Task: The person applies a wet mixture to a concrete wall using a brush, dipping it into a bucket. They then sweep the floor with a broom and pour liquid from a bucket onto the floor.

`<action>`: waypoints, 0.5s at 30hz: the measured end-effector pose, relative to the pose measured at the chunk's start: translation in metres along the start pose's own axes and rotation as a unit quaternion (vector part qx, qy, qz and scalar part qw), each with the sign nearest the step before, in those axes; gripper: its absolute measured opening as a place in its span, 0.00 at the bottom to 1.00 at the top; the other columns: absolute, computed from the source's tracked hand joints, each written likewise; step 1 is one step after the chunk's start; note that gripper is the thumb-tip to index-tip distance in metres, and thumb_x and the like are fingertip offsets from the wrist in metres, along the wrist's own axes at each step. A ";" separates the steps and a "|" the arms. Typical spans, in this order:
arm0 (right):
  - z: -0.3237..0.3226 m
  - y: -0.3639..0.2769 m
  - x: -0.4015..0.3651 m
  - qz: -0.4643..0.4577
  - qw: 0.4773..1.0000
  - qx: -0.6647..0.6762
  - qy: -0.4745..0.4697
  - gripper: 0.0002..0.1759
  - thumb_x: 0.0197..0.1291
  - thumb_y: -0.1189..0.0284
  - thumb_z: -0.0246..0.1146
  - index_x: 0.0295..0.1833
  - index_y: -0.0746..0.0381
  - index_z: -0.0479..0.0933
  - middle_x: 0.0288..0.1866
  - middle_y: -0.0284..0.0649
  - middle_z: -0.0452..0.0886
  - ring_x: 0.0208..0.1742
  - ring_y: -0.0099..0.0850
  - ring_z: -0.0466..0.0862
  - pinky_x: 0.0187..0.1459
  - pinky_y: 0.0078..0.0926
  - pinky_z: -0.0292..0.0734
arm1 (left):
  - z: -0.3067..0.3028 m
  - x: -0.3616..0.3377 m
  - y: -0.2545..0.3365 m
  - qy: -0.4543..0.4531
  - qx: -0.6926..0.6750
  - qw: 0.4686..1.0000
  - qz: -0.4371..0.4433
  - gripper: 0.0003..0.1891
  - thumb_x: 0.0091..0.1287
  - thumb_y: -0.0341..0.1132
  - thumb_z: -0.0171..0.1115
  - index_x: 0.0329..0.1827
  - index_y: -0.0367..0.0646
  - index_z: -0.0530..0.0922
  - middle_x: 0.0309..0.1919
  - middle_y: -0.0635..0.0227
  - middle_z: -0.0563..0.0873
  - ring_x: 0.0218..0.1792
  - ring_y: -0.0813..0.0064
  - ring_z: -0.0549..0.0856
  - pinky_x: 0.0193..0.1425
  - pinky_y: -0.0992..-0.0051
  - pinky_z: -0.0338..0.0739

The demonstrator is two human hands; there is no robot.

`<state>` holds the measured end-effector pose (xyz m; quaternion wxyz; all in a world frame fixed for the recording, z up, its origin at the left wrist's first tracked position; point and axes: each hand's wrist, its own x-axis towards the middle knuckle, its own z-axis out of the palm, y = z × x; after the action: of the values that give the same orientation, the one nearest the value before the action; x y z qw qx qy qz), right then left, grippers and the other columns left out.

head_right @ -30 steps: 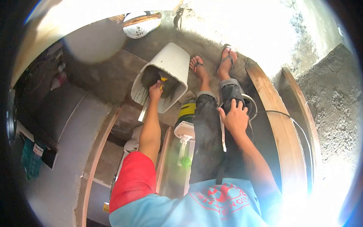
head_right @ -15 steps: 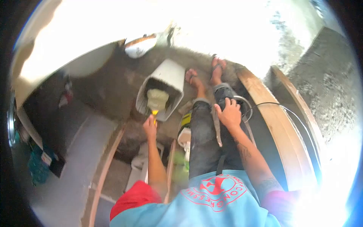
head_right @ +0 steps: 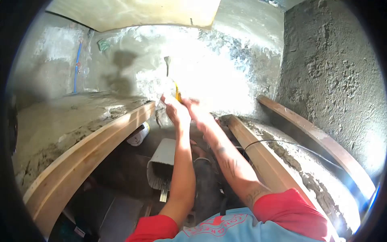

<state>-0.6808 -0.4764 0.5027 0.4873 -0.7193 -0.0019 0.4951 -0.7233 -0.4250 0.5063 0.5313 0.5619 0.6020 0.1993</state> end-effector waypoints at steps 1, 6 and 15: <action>-0.013 -0.006 0.031 0.028 0.993 0.109 -0.040 0.19 0.66 0.62 0.53 0.49 0.68 0.75 0.40 0.41 0.80 0.40 0.27 0.79 0.42 0.24 0.75 | 0.025 0.013 0.002 -0.031 0.028 0.998 0.038 0.38 0.68 0.64 0.21 0.61 0.38 0.61 0.42 0.42 0.80 0.49 0.47 0.78 0.52 0.55 0.68; -0.077 -0.042 0.131 0.093 0.946 0.268 -0.155 0.14 0.64 0.65 0.56 0.41 0.68 0.75 0.30 0.39 0.78 0.26 0.27 0.79 0.24 0.26 0.74 | 0.073 0.041 0.050 -0.191 0.199 0.957 0.089 0.31 0.70 0.51 0.38 0.67 0.35 0.51 0.35 0.40 0.82 0.37 0.41 0.81 0.43 0.55 0.74; -0.195 0.063 0.355 0.171 0.978 -0.099 0.061 0.11 0.57 0.68 0.59 0.25 0.59 0.68 0.11 0.31 0.61 0.09 0.23 0.59 0.11 0.24 0.52 | 0.026 0.099 -0.428 0.190 0.076 0.973 -0.104 0.26 0.72 0.47 0.40 0.67 0.40 0.62 0.67 0.61 0.65 0.68 0.69 0.62 0.70 0.72 0.56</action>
<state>-0.3903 -0.4733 0.2129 0.3207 -0.7826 0.1022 0.5237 -0.8805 -0.4698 0.0973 0.3810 0.4868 0.7603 0.1995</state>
